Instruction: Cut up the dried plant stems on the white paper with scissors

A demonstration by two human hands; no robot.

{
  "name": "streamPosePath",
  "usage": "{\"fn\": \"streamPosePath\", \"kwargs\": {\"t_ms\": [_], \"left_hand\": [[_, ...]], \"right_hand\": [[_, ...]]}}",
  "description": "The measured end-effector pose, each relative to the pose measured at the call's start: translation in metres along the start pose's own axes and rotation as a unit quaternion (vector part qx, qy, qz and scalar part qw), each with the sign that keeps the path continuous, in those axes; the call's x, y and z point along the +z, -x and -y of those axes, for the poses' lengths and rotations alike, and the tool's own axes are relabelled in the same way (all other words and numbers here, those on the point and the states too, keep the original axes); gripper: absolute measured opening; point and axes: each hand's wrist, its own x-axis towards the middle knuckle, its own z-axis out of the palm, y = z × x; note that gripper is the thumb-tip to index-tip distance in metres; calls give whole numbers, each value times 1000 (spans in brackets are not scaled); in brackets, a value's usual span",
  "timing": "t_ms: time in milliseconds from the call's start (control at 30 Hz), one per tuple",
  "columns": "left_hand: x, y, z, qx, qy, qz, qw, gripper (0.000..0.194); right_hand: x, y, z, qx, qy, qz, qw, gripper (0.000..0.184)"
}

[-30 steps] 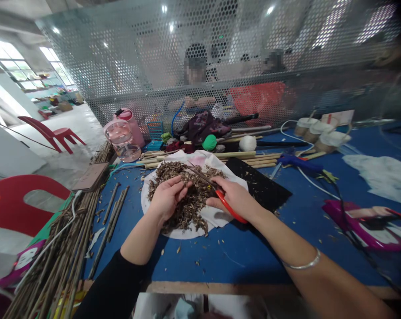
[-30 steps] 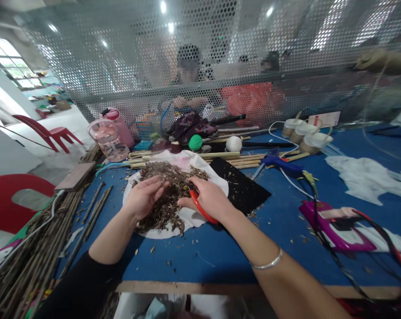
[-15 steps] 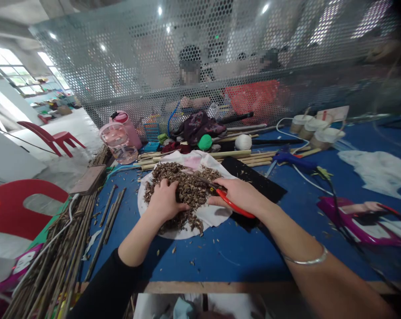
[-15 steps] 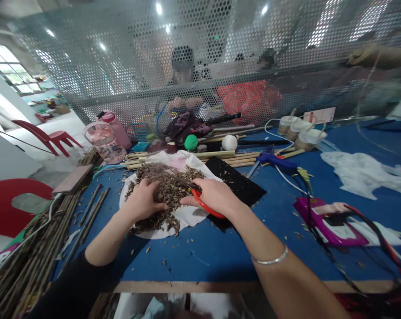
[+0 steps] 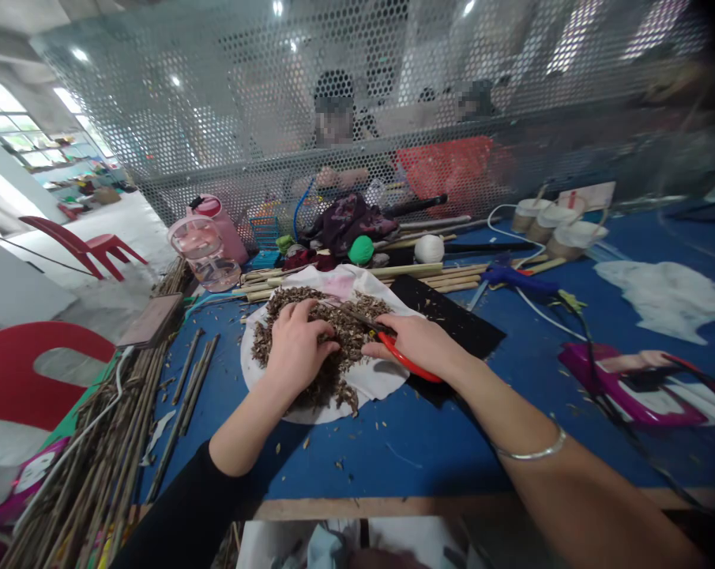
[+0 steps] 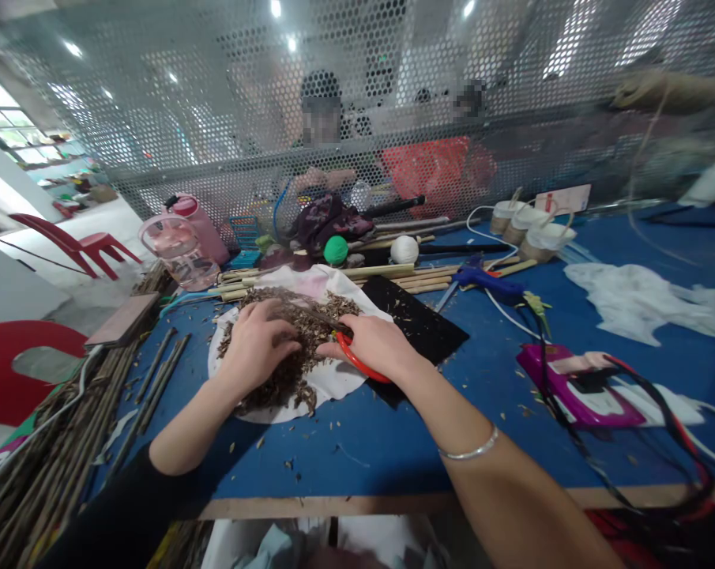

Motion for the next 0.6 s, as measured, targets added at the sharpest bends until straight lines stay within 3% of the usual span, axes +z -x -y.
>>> {"fn": "streamPosePath", "kwargs": {"t_ms": [100, 233, 600], "left_hand": [[11, -1, -5, 27, -4, -1, 1000, 14], [22, -3, -2, 7, -2, 10, 1000, 22], [31, -3, 5, 6, 61, 3, 998, 20]], "right_hand": [[0, 0, 1, -1, -2, 0, 1000, 59], [1, 1, 1, 1, 5, -2, 1000, 57], [10, -1, 6, 59, 65, 17, 996, 60]]}}
